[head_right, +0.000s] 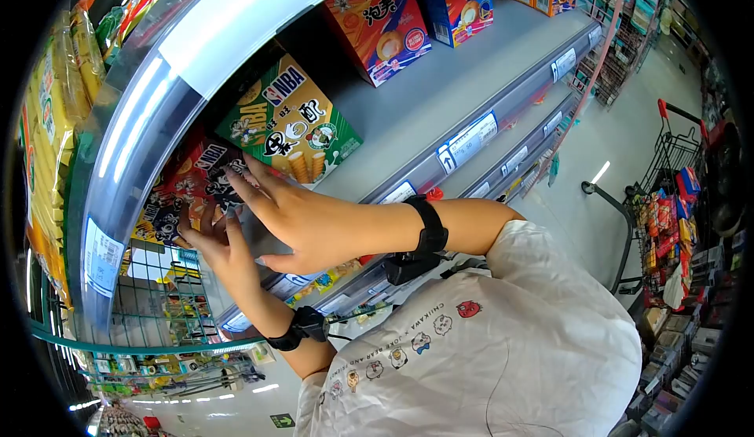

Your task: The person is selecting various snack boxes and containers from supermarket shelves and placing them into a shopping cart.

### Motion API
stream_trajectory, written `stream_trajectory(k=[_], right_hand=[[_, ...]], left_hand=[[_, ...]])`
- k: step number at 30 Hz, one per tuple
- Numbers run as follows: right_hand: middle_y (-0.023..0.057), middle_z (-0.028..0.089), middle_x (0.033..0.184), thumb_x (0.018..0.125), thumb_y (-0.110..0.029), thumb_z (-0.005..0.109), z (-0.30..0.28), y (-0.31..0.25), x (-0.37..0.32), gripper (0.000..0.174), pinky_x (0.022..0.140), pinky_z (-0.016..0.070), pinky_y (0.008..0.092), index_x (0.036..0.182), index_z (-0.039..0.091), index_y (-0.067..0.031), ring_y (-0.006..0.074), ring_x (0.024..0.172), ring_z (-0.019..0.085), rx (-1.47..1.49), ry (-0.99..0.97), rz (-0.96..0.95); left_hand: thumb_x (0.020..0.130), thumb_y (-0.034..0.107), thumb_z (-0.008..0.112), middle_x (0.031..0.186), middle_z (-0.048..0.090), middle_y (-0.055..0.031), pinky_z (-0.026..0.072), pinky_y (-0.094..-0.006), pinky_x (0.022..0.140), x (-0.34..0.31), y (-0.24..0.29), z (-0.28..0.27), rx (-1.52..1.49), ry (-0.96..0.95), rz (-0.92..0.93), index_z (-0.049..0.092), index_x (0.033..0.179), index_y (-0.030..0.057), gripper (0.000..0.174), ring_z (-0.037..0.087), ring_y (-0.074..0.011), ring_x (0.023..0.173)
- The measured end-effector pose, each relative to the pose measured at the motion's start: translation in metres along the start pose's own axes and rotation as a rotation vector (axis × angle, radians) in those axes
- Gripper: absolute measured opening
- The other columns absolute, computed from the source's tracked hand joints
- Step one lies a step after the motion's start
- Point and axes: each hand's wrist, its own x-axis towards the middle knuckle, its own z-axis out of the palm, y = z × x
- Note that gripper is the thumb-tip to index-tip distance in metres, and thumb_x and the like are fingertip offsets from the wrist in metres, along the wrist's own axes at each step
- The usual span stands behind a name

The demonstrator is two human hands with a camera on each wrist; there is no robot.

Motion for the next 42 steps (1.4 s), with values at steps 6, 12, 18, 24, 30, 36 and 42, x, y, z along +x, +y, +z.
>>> stream_trajectory(k=[6, 12, 18, 24, 30, 36, 42], right_hand=[[0.0406, 0.015, 0.136, 0.074, -0.023, 0.068, 0.004, 0.001, -0.004, 0.082, 0.100, 0.0336, 0.0482, 0.134, 0.023, 0.0120, 0.0531, 0.124, 0.029, -0.089, -0.021, 0.002], [0.0374, 0.031, 0.129, 0.075, -0.023, 0.066, 0.007, 0.000, -0.005, 0.068, 0.097, 0.0372, 0.0480, 0.126, 0.037, 0.0128, 0.0493, 0.116, 0.039, -0.220, -0.095, -0.008], [0.0357, 0.041, 0.118, 0.074, -0.022, 0.065, 0.011, 0.006, -0.007, 0.062, 0.094, 0.0387, 0.0472, 0.118, 0.042, 0.0163, 0.0479, 0.110, 0.043, -0.329, -0.104, -0.026], [0.0379, 0.045, 0.110, 0.078, -0.025, 0.060, 0.012, 0.004, -0.005, 0.053, 0.096, 0.0362, 0.0481, 0.108, 0.048, 0.0168, 0.0506, 0.110, 0.043, -0.468, -0.184, -0.047], [0.0399, 0.050, 0.105, 0.083, -0.029, 0.055, 0.015, 0.006, -0.005, 0.044, 0.100, 0.0297, 0.0514, 0.093, 0.055, 0.0140, 0.0531, 0.112, 0.041, -0.553, -0.254, -0.088], [0.0404, 0.049, 0.107, 0.085, -0.032, 0.051, 0.026, 0.011, -0.011, 0.047, 0.102, 0.0259, 0.0536, 0.093, 0.055, 0.0142, 0.0548, 0.113, 0.039, -0.516, -0.209, -0.055], [0.0403, 0.049, 0.106, 0.084, -0.031, 0.051, 0.027, 0.013, -0.010, 0.048, 0.103, 0.0234, 0.0547, 0.096, 0.054, 0.0160, 0.0548, 0.112, 0.039, -0.534, -0.209, -0.063]], left_hand=[[0.079, 0.000, 0.051, 0.125, 0.043, -0.0201, 0.0470, -0.0344, 0.083, -0.001, 0.002, 0.000, 0.090, -0.134, -0.035, 0.032, 0.124, -0.0009, 0.049, 0.054, -0.0258, 0.102], [0.080, 0.003, 0.052, 0.124, 0.043, -0.0217, 0.0470, -0.0362, 0.085, 0.001, -0.001, -0.004, 0.158, -0.262, -0.091, 0.049, 0.110, -0.0024, 0.030, 0.050, -0.0307, 0.111], [0.080, 0.006, 0.051, 0.130, 0.040, -0.0249, 0.0446, -0.0384, 0.090, 0.001, -0.005, -0.004, 0.208, -0.288, -0.061, 0.055, 0.106, -0.0013, 0.028, 0.042, -0.0357, 0.121], [0.079, 0.012, 0.052, 0.128, 0.042, -0.0271, 0.0340, -0.0437, 0.099, 0.002, -0.003, -0.007, 0.385, -0.310, 0.027, 0.057, 0.108, 0.0005, 0.032, 0.039, -0.0410, 0.121], [0.080, 0.012, 0.050, 0.127, 0.044, -0.0233, 0.0414, -0.0376, 0.092, 0.000, -0.005, -0.004, 0.395, -0.283, 0.038, 0.054, 0.116, -0.0006, 0.039, 0.049, -0.0342, 0.112], [0.080, 0.017, 0.054, 0.132, 0.038, -0.0249, 0.0360, -0.0399, 0.098, 0.000, -0.001, -0.002, 0.405, -0.309, 0.009, 0.051, 0.123, 0.0003, 0.046, 0.040, -0.0382, 0.121], [0.083, 0.021, 0.054, 0.133, 0.036, -0.0255, 0.0338, -0.0413, 0.100, 0.000, -0.002, -0.001, 0.392, -0.338, 0.017, 0.049, 0.124, -0.0021, 0.047, 0.037, -0.0401, 0.122]])
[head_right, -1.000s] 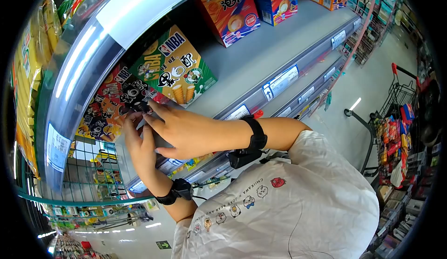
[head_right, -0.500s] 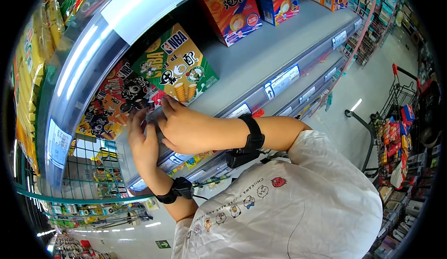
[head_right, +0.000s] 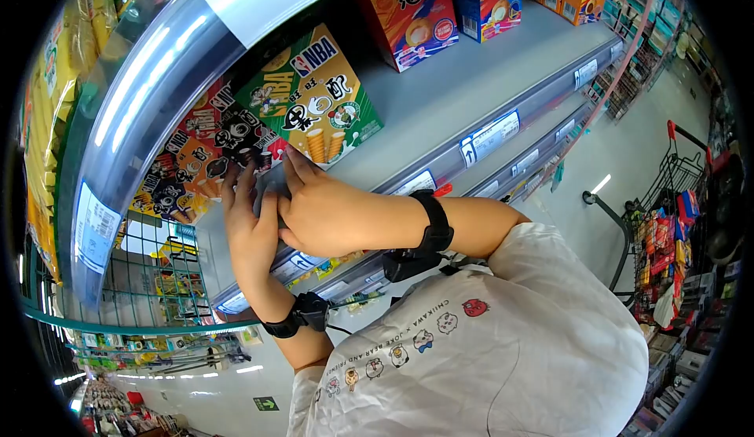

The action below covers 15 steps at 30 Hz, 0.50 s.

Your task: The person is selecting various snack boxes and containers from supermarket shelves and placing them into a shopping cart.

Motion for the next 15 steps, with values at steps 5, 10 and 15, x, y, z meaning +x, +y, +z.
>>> stream_trajectory(k=[5, 10, 15], right_hand=[[0.0394, 0.053, 0.099, 0.083, -0.030, 0.051, -0.0019, 0.0010, 0.0011, 0.050, 0.104, 0.0220, 0.0563, 0.098, 0.053, 0.0174, 0.0533, 0.109, 0.043, -0.010, -0.022, -0.001], [0.0379, 0.056, 0.089, 0.083, -0.030, 0.049, -0.0007, 0.0012, 0.0030, 0.050, 0.104, 0.0212, 0.0587, 0.098, 0.053, 0.0176, 0.0522, 0.107, 0.045, -0.022, -0.066, -0.016], [0.0394, 0.051, 0.103, 0.083, -0.029, 0.049, 0.0057, 0.0031, 0.0020, 0.049, 0.104, 0.0227, 0.0573, 0.102, 0.053, 0.0161, 0.0538, 0.112, 0.041, -0.007, -0.002, 0.010]], left_hand=[[0.089, 0.025, 0.049, 0.132, 0.035, -0.0260, 0.0349, -0.0419, 0.098, 0.0022, 0.0031, 0.0018, 0.038, -0.001, 0.028, 0.048, 0.123, -0.0040, 0.045, 0.039, -0.0415, 0.119], [0.091, 0.026, 0.047, 0.130, 0.034, -0.0267, 0.0361, -0.0428, 0.097, 0.0022, 0.0053, 0.0026, 0.045, 0.000, 0.044, 0.048, 0.122, -0.0043, 0.044, 0.041, -0.0424, 0.116], [0.091, 0.029, 0.046, 0.130, 0.033, -0.0280, 0.0386, -0.0440, 0.094, 0.0018, 0.0020, 0.0038, 0.061, 0.004, 0.097, 0.049, 0.121, 0.0002, 0.041, 0.044, -0.0442, 0.112]])
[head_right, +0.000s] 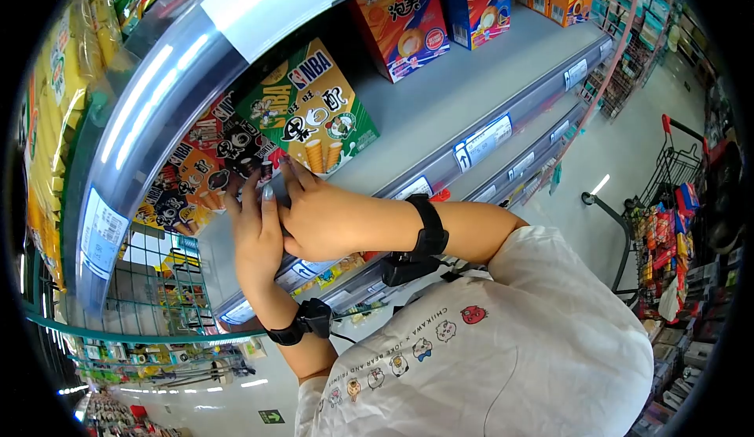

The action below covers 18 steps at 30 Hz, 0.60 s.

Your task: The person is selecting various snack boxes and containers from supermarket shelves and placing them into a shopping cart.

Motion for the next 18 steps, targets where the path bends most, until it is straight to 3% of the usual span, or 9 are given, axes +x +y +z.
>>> stream_trajectory(k=[5, 8, 10, 14, 16, 18], right_hand=[[0.0400, 0.042, 0.119, 0.080, -0.027, 0.054, -0.011, -0.002, 0.000, 0.048, 0.103, 0.0267, 0.0546, 0.106, 0.053, 0.0132, 0.0546, 0.117, 0.036, 0.050, 0.023, 0.012], [0.0384, 0.041, 0.121, 0.079, -0.026, 0.056, -0.008, -0.003, 0.000, 0.047, 0.103, 0.0294, 0.0521, 0.107, 0.054, 0.0109, 0.0522, 0.119, 0.036, 0.082, 0.048, 0.021], [0.0370, 0.042, 0.122, 0.078, -0.025, 0.057, -0.013, -0.006, 0.001, 0.046, 0.102, 0.0314, 0.0490, 0.109, 0.055, 0.0086, 0.0492, 0.122, 0.035, 0.054, 0.061, 0.000], [0.0251, 0.045, 0.124, 0.071, -0.012, 0.063, -0.027, -0.017, -0.002, 0.048, 0.093, 0.0415, 0.0440, 0.116, 0.053, 0.0007, 0.0396, 0.116, 0.045, 0.169, 0.350, -0.115], [0.0213, 0.046, 0.124, 0.068, -0.007, 0.065, -0.036, -0.023, -0.014, 0.051, 0.087, 0.0455, 0.0413, 0.117, 0.052, -0.0023, 0.0361, 0.111, 0.049, 0.190, 0.505, -0.220], [0.0188, 0.048, 0.121, 0.064, -0.003, 0.065, -0.039, -0.033, -0.034, 0.053, 0.082, 0.0471, 0.0407, 0.116, 0.053, -0.0027, 0.0350, 0.103, 0.053, 0.171, 0.627, -0.188]], left_hand=[[0.092, 0.030, 0.046, 0.129, 0.034, -0.0283, 0.0373, -0.0442, 0.095, 0.000, 0.005, -0.003, -0.068, -0.038, -0.091, 0.050, 0.119, 0.0031, 0.039, 0.041, -0.0448, 0.115], [0.091, 0.030, 0.047, 0.128, 0.035, -0.0285, 0.0346, -0.0440, 0.097, -0.001, -0.001, -0.003, -0.051, -0.004, -0.023, 0.049, 0.119, 0.0014, 0.041, 0.038, -0.0450, 0.117], [0.090, 0.029, 0.047, 0.128, 0.036, -0.0281, 0.0330, -0.0449, 0.098, -0.006, 0.003, -0.007, 0.005, 0.152, -0.010, 0.049, 0.119, 0.0003, 0.040, 0.038, -0.0441, 0.118], [0.089, 0.028, 0.046, 0.129, 0.037, -0.0268, 0.0305, -0.0470, 0.100, -0.024, 0.027, -0.031, -0.036, 0.397, 0.185, 0.049, 0.117, -0.0017, 0.041, 0.038, -0.0409, 0.120], [0.089, 0.030, 0.044, 0.127, 0.040, -0.0234, 0.0330, -0.0464, 0.098, -0.041, 0.040, -0.031, -0.212, 0.456, 0.191, 0.049, 0.118, -0.0017, 0.043, 0.040, -0.0377, 0.119], [0.088, 0.031, 0.042, 0.125, 0.041, -0.0218, 0.0347, -0.0460, 0.097, -0.058, 0.049, -0.020, -0.398, 0.507, 0.188, 0.049, 0.116, -0.0018, 0.044, 0.043, -0.0374, 0.117]])
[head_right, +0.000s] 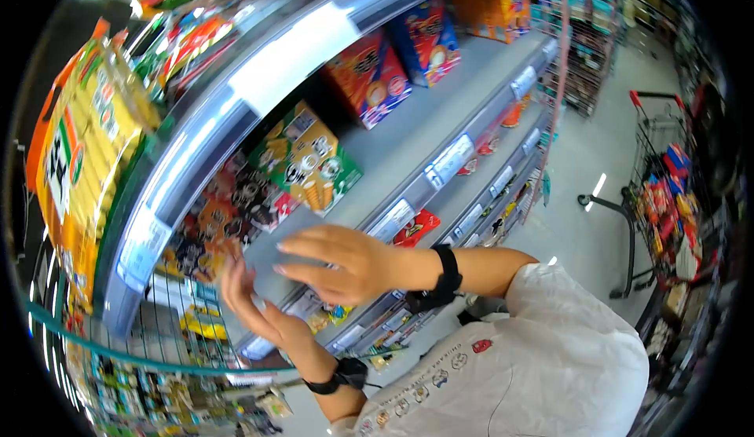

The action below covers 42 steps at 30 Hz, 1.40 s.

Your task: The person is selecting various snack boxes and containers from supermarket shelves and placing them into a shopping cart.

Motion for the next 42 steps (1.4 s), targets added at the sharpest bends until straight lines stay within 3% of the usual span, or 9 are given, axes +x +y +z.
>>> stream_trajectory(k=[4, 7, 18, 21, 23, 27, 31, 35, 42], right_hand=[[0.0179, 0.050, 0.119, 0.063, -0.001, 0.064, -0.033, -0.020, -0.054, 0.054, 0.080, 0.0473, 0.0414, 0.115, 0.053, -0.0022, 0.0348, 0.100, 0.054, -0.132, 0.065, 0.084], [0.0182, 0.050, 0.118, 0.063, 0.000, 0.063, -0.080, -0.039, -0.097, 0.054, 0.081, 0.0468, 0.0419, 0.116, 0.052, -0.0018, 0.0343, 0.100, 0.054, -0.284, 0.019, 0.246], [0.0242, 0.049, 0.122, 0.083, -0.018, 0.058, -0.239, -0.090, -0.297, 0.055, 0.098, 0.0376, 0.0390, 0.130, 0.037, -0.0001, 0.0388, 0.115, 0.046, -0.394, 0.509, 1.448], [0.0248, 0.044, 0.129, 0.085, -0.018, 0.058, -0.303, -0.098, -0.331, 0.058, 0.099, 0.0377, 0.0406, 0.133, 0.032, 0.0011, 0.0383, 0.117, 0.046, -0.566, 0.284, 1.562], [0.0265, 0.044, 0.128, 0.086, -0.025, 0.057, -0.357, -0.098, -0.357, 0.059, 0.099, 0.0363, 0.0414, 0.133, 0.033, 0.0018, 0.0398, 0.116, 0.045, -0.716, 0.338, 1.471], [0.0275, 0.047, 0.124, 0.087, -0.028, 0.056, -0.455, -0.119, -0.382, 0.057, 0.098, 0.0373, 0.0404, 0.130, 0.036, 0.0034, 0.0402, 0.115, 0.046, -0.867, 0.574, 1.513], [0.0272, 0.049, 0.122, 0.087, -0.028, 0.055, -0.519, -0.152, -0.400, 0.054, 0.096, 0.0386, 0.0402, 0.128, 0.040, 0.0031, 0.0403, 0.113, 0.048, -0.907, 0.759, 1.578], [0.0280, 0.050, 0.121, 0.087, -0.028, 0.054, -0.545, -0.194, -0.417, 0.053, 0.095, 0.0393, 0.0404, 0.128, 0.040, 0.0026, 0.0406, 0.112, 0.049, -1.053, 0.874, 1.568], [0.0303, 0.046, 0.125, 0.089, -0.039, 0.049, -0.550, -0.277, -0.440, 0.061, 0.098, 0.0373, 0.0398, 0.129, 0.038, 0.0059, 0.0409, 0.115, 0.047, -1.093, 0.936, 2.010]], left_hand=[[0.090, 0.040, 0.045, 0.113, 0.047, -0.0170, 0.0411, -0.0399, 0.087, -0.063, -0.005, 0.035, -0.050, 0.041, 0.155, 0.052, 0.105, 0.0011, 0.042, 0.049, -0.0317, 0.103], [0.089, 0.034, 0.046, 0.109, 0.048, -0.0169, 0.0411, -0.0402, 0.085, -0.093, 0.002, 0.072, -0.118, -0.228, 0.349, 0.053, 0.102, 0.0028, 0.034, 0.049, -0.0318, 0.097], [0.077, 0.001, 0.049, 0.111, 0.048, -0.0163, 0.0412, -0.0359, 0.083, -0.235, 0.096, 0.255, -0.534, -0.798, -0.122, 0.048, 0.112, -0.0015, 0.035, 0.049, -0.0287, 0.098], [0.077, 0.000, 0.051, 0.116, 0.045, -0.0171, 0.0405, -0.0380, 0.087, -0.281, 0.145, 0.317, -0.612, -1.019, -0.232, 0.045, 0.117, -0.0003, 0.040, 0.046, -0.0298, 0.106], [0.078, 0.002, 0.054, 0.119, 0.043, -0.0174, 0.0398, -0.0390, 0.089, -0.319, 0.167, 0.366, -0.692, -1.161, -0.275, 0.043, 0.121, 0.0013, 0.044, 0.044, -0.0300, 0.111], [0.082, 0.006, 0.055, 0.119, 0.044, -0.0178, 0.0401, -0.0381, 0.089, -0.323, 0.249, 0.422, -0.661, -1.319, 0.103, 0.042, 0.122, -0.0010, 0.042, 0.045, -0.0307, 0.110], [0.085, 0.008, 0.052, 0.120, 0.044, -0.0198, 0.0404, -0.0365, 0.090, -0.359, 0.286, 0.464, -0.704, -1.448, -0.080, 0.040, 0.123, -0.0025, 0.041, 0.049, -0.0292, 0.106], [0.087, 0.010, 0.051, 0.123, 0.041, -0.0189, 0.0430, -0.0346, 0.086, -0.420, 0.314, 0.501, -0.750, -1.687, -0.474, 0.032, 0.130, -0.0024, 0.048, 0.049, -0.0237, 0.103], [0.086, 0.012, 0.055, 0.131, 0.030, -0.0229, 0.0432, -0.0330, 0.085, -0.487, 0.402, 0.519, -0.867, -1.961, -0.415, 0.016, 0.136, -0.0029, 0.065, 0.050, -0.0241, 0.099]])
